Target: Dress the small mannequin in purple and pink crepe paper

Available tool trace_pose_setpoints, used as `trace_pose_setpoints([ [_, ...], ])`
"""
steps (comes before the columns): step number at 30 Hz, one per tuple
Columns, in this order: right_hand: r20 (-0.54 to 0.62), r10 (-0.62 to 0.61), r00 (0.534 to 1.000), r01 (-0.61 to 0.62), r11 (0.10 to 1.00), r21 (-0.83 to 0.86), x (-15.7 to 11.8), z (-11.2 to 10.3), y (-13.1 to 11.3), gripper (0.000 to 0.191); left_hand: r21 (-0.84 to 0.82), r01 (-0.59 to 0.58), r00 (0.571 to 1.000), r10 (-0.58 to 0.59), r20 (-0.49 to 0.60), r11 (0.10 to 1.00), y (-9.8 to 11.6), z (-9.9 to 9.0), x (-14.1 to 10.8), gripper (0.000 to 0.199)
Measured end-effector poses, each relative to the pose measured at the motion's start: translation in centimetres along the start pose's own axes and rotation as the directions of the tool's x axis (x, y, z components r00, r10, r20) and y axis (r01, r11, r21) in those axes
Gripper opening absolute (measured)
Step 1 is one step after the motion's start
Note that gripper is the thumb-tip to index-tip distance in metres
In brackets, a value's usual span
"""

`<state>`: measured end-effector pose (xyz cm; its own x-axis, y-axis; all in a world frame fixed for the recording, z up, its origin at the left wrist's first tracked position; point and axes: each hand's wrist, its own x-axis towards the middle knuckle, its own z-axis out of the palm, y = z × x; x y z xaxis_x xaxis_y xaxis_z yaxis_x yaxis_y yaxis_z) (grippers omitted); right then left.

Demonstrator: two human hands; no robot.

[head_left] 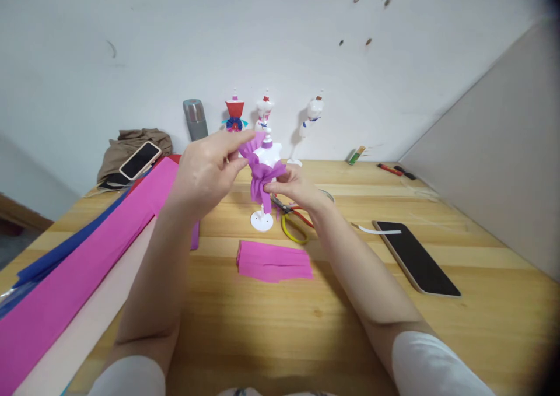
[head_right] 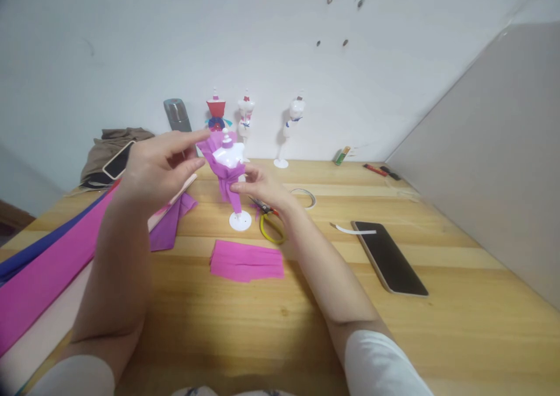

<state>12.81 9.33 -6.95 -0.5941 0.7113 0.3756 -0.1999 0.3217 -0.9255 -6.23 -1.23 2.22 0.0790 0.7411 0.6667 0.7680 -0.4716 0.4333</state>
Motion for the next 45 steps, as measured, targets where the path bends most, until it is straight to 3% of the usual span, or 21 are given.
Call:
trace_pose_setpoints([
  [6, -0.066, 0.066, 0.996, -0.062, 0.996, 0.061, -0.1, -1.2, 1.1, 0.032, -0.079, 0.132, 0.982, -0.141, -0.125, 0.988, -1.3, -0.3, 0.3, 0.031],
  [11, -0.003, 0.037, 0.999, -0.035, 0.972, 0.234, -0.2, -1.9, 1.6, 0.045, -0.116, 0.228, 0.968, -0.238, -0.077, 0.967, -2.7, 0.6, 0.9, 0.030],
  [15, 0.025, -0.009, 1.000, 0.002, 0.960, 0.280, -0.1, -1.9, 1.3, 0.054, -0.114, 0.267, 0.962, -0.273, -0.034, 0.957, -2.9, 0.9, 1.0, 0.029],
  [19, 0.001, -0.008, 1.000, 0.008, 0.965, 0.263, -0.1, -1.8, 1.1, 0.057, -0.142, 0.257, 0.966, -0.260, -0.002, 0.956, -2.8, 1.4, 0.8, 0.024],
  [24, -0.010, -0.004, 1.000, 0.006, 0.975, 0.221, -0.1, -1.6, 0.8, 0.055, -0.301, 0.228, 0.973, -0.227, 0.038, 0.926, -2.3, 2.8, 0.6, 0.020],
  [31, -0.038, 0.044, 0.998, -0.039, 0.992, 0.122, -0.1, -0.9, 0.1, 0.041, -0.465, 0.229, 0.973, -0.196, 0.118, 0.855, -0.7, 3.3, 0.7, 0.032],
  [37, -0.033, 0.055, 0.998, -0.054, 0.998, 0.043, -0.1, -0.7, 0.3, 0.034, -0.509, 0.252, 0.967, -0.238, 0.093, 0.823, 0.2, 2.9, 0.5, 0.045],
  [45, -0.011, 0.045, 0.999, -0.045, 0.999, 0.011, 0.0, -0.6, 0.3, 0.032, -0.507, 0.284, 0.955, -0.289, 0.071, 0.814, -0.2, 3.4, 0.6, 0.038],
])
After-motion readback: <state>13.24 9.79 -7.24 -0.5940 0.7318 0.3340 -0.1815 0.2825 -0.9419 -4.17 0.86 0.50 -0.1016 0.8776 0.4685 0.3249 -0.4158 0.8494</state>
